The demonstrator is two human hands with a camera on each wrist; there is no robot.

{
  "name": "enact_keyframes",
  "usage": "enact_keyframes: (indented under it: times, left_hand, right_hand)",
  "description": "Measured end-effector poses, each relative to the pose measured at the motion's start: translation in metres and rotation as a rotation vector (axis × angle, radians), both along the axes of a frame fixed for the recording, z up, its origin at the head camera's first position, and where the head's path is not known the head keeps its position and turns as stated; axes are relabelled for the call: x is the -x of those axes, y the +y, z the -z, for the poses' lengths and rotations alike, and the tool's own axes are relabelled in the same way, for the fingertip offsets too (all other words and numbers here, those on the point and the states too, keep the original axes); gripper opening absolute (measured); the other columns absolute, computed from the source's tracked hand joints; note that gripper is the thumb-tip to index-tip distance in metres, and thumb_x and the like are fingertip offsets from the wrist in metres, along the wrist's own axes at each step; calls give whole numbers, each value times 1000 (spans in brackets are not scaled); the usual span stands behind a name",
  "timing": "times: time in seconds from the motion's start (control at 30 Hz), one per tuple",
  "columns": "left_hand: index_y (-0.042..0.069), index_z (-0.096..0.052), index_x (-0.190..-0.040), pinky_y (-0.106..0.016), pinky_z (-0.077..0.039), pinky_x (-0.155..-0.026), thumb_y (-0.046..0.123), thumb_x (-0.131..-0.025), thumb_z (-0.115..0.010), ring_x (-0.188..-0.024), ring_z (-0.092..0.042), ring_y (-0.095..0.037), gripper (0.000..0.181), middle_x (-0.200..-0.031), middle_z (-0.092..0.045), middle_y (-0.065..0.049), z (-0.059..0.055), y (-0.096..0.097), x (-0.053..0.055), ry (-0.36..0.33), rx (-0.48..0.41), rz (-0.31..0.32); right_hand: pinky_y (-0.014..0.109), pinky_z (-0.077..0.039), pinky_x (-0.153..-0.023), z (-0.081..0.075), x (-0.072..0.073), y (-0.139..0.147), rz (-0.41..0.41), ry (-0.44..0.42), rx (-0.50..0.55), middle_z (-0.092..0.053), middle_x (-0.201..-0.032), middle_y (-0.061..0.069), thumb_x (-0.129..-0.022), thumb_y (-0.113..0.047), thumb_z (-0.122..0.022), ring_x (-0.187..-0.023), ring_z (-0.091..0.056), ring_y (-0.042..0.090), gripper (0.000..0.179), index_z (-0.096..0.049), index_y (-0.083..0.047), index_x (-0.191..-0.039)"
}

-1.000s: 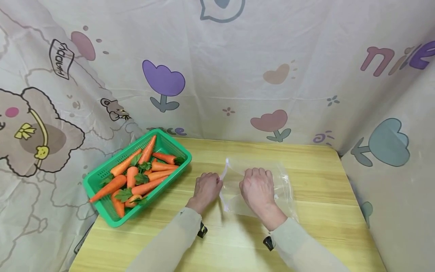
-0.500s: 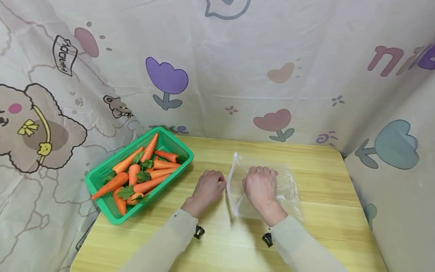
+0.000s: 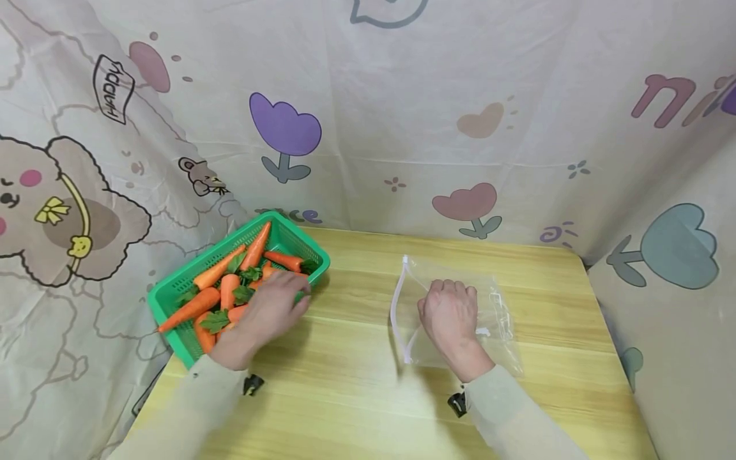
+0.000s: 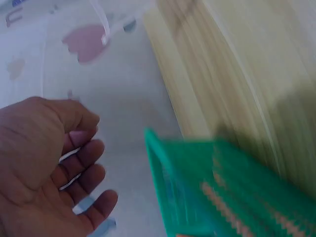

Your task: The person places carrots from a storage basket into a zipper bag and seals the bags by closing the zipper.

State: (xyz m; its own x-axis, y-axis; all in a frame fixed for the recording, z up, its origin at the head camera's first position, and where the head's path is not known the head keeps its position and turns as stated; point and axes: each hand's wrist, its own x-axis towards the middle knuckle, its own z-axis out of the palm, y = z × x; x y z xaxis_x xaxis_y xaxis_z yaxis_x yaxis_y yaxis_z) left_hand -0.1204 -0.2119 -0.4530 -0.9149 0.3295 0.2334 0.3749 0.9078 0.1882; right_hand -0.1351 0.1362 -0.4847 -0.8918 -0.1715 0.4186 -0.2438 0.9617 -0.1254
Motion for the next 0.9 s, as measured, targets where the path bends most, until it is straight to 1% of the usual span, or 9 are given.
enact_keyframes:
  times: [0.1,0.17,0.23,0.33,0.43,0.53,0.63,0.8,0.9]
  left_hand:
    - [9,-72,-114,-55,-50,-100,20,-98,-74,-117,-61,-34,20,-121,-73,-10,-6,-32,-1,-38,46,-16]
    - [7,-71,-116,-59,-48,-100,20,-98,-74,-121,-59,-37,22,-122,-72,-12,-9,-54,-1,-61,72,-39]
    - [7,-70,-118,-59,-47,-97,21,-100,-72,-120,-57,-37,24,-121,-70,-13,-11,-75,-2,-95,108,-69]
    - [6,-69,-123,-62,-43,-98,23,-100,-71,-122,-54,-39,29,-124,-68,-15,-9,-101,-3,-136,149,-108]
    - [6,-68,-126,-65,-41,-101,28,-98,-75,-124,-53,-41,37,-127,-67,-16,-5,-117,-5,-167,191,-120]
    - [6,-68,-125,-64,-41,-101,33,-96,-78,-123,-53,-40,41,-125,-65,-15,3,-126,-8,-181,236,-105]
    - [8,-69,-121,-62,-41,-100,37,-93,-81,-122,-53,-40,42,-123,-66,-14,10,-129,-8,-167,277,-78]
    - [12,-69,-113,-59,-43,-99,39,-91,-83,-119,-54,-39,38,-119,-66,-12,21,-125,-3,-127,336,-34]
    - [14,-68,-107,-58,-42,-98,40,-91,-83,-114,-54,-37,34,-115,-65,-9,25,-123,1,-134,361,-21]
  right_hand:
    - [42,-40,-63,1,1,1,3,-2,7,-55,-64,9,-87,-13,-61,-62,-53,32,19,-56,-4,-71]
    - [43,-40,-63,2,1,1,5,-1,13,-56,-64,10,-86,-13,-61,-62,-54,33,18,-56,-4,-71]
    - [43,-40,-64,3,1,0,7,1,19,-56,-65,10,-86,-12,-61,-63,-54,34,18,-57,-4,-71]
    - [44,-41,-64,4,0,0,8,10,24,-58,-66,12,-86,-12,-61,-64,-55,35,18,-58,-3,-71]
    - [45,-41,-65,4,0,0,7,18,29,-60,-67,13,-85,-12,-61,-65,-56,36,17,-58,-3,-71]
    - [45,-41,-65,4,-1,1,6,24,29,-60,-67,13,-85,-12,-60,-65,-57,36,17,-58,-3,-71]
    - [45,-42,-65,5,-1,2,2,25,27,-59,-66,12,-86,-12,-60,-65,-57,36,18,-57,-4,-70]
    - [47,-43,-67,7,-2,7,-1,36,22,-56,-64,12,-85,-12,-60,-65,-58,39,20,-54,-5,-68]
    - [47,-44,-68,9,-3,9,-5,50,19,-56,-63,13,-85,-12,-61,-66,-59,40,20,-54,-4,-68]
